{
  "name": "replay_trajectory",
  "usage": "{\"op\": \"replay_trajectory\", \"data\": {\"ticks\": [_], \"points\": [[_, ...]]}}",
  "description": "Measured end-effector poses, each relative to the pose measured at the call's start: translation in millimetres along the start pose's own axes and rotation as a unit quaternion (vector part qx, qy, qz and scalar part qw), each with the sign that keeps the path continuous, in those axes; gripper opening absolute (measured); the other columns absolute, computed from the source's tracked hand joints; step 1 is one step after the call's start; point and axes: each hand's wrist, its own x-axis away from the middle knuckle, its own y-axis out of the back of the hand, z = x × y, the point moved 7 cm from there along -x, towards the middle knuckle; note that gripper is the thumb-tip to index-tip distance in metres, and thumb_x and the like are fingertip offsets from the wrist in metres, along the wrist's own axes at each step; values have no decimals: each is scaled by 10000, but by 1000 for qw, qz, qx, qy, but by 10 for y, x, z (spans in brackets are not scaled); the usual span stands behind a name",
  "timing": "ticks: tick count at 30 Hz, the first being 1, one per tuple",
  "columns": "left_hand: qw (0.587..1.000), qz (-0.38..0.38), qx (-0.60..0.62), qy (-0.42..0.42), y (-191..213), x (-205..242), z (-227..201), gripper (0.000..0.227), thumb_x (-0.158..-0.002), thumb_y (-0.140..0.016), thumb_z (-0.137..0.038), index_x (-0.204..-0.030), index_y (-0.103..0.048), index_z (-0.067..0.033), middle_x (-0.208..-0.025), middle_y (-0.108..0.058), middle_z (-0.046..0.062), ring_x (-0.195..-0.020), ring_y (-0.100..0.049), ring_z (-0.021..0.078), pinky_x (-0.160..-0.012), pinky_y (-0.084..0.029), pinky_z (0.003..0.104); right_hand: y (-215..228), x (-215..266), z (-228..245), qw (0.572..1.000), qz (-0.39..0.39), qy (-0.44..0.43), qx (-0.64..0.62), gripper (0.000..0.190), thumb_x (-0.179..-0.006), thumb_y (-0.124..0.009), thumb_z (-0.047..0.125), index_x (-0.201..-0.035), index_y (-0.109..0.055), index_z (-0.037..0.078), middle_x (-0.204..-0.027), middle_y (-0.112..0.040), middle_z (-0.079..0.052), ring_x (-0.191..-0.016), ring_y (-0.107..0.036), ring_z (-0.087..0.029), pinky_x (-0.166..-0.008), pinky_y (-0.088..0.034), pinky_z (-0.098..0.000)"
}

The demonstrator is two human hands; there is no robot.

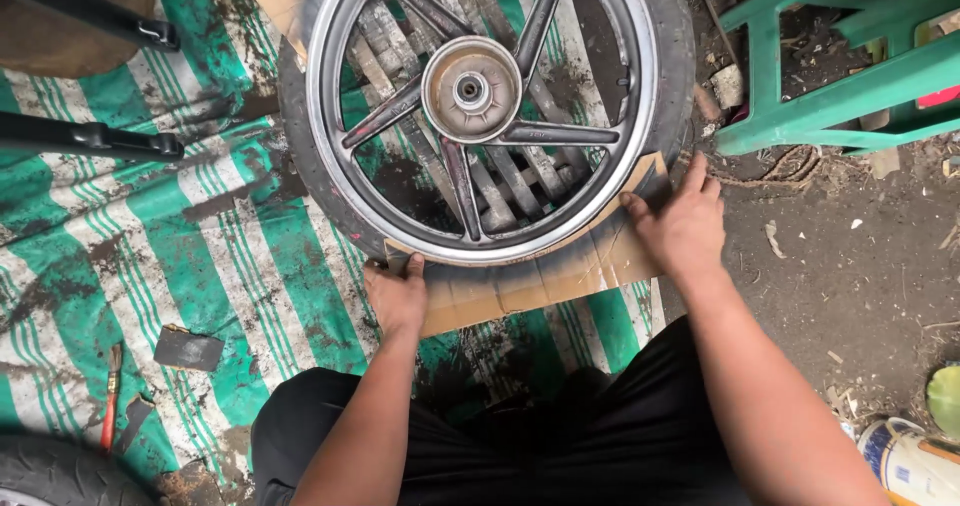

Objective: The person is placing cardboard strips between the motorcycle tire and the rim to protect the tire during a painting process.

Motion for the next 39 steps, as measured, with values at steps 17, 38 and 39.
{"op": "replay_trajectory", "data": {"ticks": [17,38,39], "points": [[660,-38,-260,-704,-1162,1803,-925,578,-1006,-656,-244,-1530,-611,-5,-1558,-599,232,-1437,-567,427,-1164,-446,528,-957,-369,-594,930,275,-166,-177,845,-1043,-781,475,-1644,-516,-56,-1479,-670,-376,-1417,-618,-523,-1128,-537,-656],[651,-48,-301,-695,-1265,1777,-1006,564,-1063,-608,-190,-1609,-579,-52,-1575,-602,187,-1323,-585,399,-994,-481,510,-1236,-532,-709,917,339,-160,-139,887,-961,-789,594,-1513,-611,-76,-1440,-704,-364,-1389,-654,-513,-1142,-558,-604],[653,-48,-297,-695,-1273,1766,-1007,557,-1071,-600,-195,-1610,-580,-55,-1573,-605,180,-1317,-588,395,-988,-481,505,-1281,-558,-735,917,337,-165,-137,878,-954,-793,595,-1499,-612,-70,-1430,-711,-356,-1380,-661,-506,-1130,-565,-600]]}}
